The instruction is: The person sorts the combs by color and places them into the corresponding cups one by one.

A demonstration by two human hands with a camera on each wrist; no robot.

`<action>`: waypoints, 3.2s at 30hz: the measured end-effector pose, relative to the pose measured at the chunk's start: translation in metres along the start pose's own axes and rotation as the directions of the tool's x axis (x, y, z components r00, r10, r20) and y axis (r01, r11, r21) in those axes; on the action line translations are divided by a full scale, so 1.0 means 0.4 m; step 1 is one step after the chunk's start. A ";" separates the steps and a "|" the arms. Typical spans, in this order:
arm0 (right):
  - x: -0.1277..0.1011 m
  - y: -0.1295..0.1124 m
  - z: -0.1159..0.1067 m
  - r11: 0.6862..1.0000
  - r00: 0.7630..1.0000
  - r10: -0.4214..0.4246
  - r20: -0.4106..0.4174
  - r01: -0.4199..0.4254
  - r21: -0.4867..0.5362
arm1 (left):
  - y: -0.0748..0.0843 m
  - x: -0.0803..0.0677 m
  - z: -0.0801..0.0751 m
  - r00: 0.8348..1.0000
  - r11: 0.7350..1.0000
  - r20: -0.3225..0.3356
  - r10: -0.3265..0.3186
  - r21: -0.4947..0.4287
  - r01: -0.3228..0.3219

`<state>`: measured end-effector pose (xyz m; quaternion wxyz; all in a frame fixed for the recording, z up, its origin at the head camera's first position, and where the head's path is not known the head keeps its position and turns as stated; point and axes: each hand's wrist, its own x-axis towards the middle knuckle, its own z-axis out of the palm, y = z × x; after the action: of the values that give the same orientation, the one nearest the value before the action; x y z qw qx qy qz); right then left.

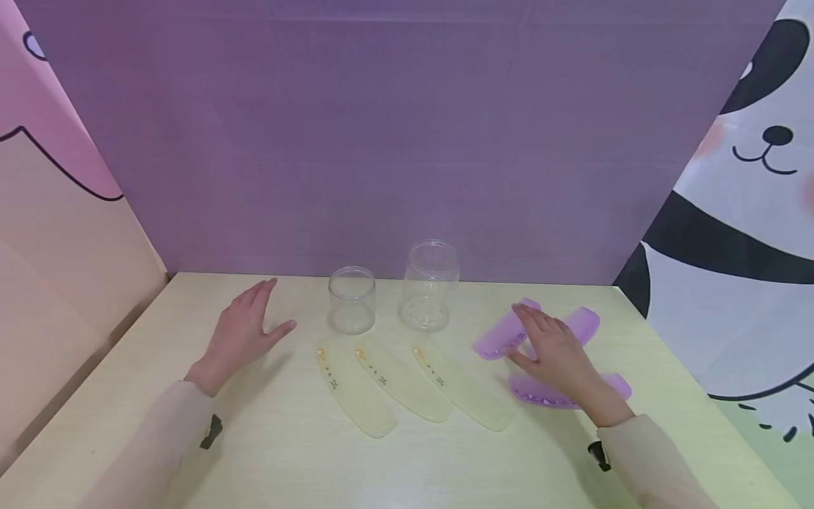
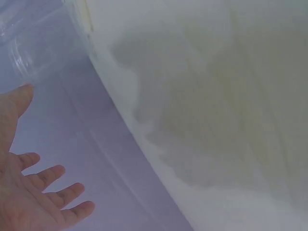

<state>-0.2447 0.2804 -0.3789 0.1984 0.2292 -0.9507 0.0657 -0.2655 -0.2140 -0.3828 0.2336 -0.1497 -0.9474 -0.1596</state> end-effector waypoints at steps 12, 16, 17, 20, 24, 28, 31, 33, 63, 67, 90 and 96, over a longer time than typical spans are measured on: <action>0.014 -0.053 0.024 0.999 0.998 -0.031 0.047 0.029 0.045 | 0.030 0.015 0.054 0.987 0.991 0.141 -0.074 -0.097 0.088; 0.018 -0.071 0.028 0.997 0.997 -0.045 0.061 0.040 0.071 | 0.040 0.023 0.066 0.981 0.983 0.172 -0.090 -0.142 0.115; 0.019 -0.075 0.029 0.996 0.997 -0.051 0.065 0.046 0.073 | 0.043 0.025 0.069 0.980 0.981 0.178 -0.093 -0.150 0.121; 0.021 -0.086 0.037 0.994 0.995 -0.065 0.072 0.059 0.088 | 0.051 0.032 0.077 0.978 0.978 0.187 -0.095 -0.167 0.127; 0.025 -0.099 0.051 0.993 0.993 -0.089 0.077 0.082 0.089 | 0.064 0.044 0.087 0.979 0.973 0.184 -0.093 -0.190 0.128; 0.030 -0.111 0.062 0.991 0.989 -0.113 0.098 0.104 0.085 | 0.076 0.056 0.096 0.981 0.965 0.179 -0.081 -0.232 0.122; 0.035 -0.121 0.068 0.989 0.984 -0.130 0.118 0.121 0.080 | 0.084 0.065 0.103 0.980 0.959 0.181 -0.079 -0.253 0.124; 0.037 -0.129 0.071 0.988 0.981 -0.141 0.137 0.131 0.081 | 0.089 0.072 0.106 0.979 0.954 0.185 -0.088 -0.268 0.136; 0.070 -0.208 0.092 0.964 0.933 -0.082 0.351 -0.015 0.265 | 0.120 0.169 0.112 0.953 0.848 0.291 -0.082 -0.481 0.221; 0.075 -0.214 0.094 0.947 0.926 -0.056 0.374 -0.070 0.315 | 0.119 0.172 0.116 0.944 0.830 0.320 -0.084 -0.501 0.244; 0.098 -0.211 0.106 0.882 0.907 0.007 0.422 -0.204 0.424 | 0.110 0.168 0.139 0.931 0.757 0.355 -0.083 -0.586 0.291; 0.108 -0.203 0.109 0.862 0.892 0.005 0.451 -0.233 0.451 | 0.106 0.168 0.144 0.930 0.738 0.359 -0.079 -0.606 0.296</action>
<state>-0.2575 0.1815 -0.3982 -0.0885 0.2200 -0.9344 0.2658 -0.3298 -0.1404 -0.3884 -0.0021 -0.1469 -0.8672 -0.4758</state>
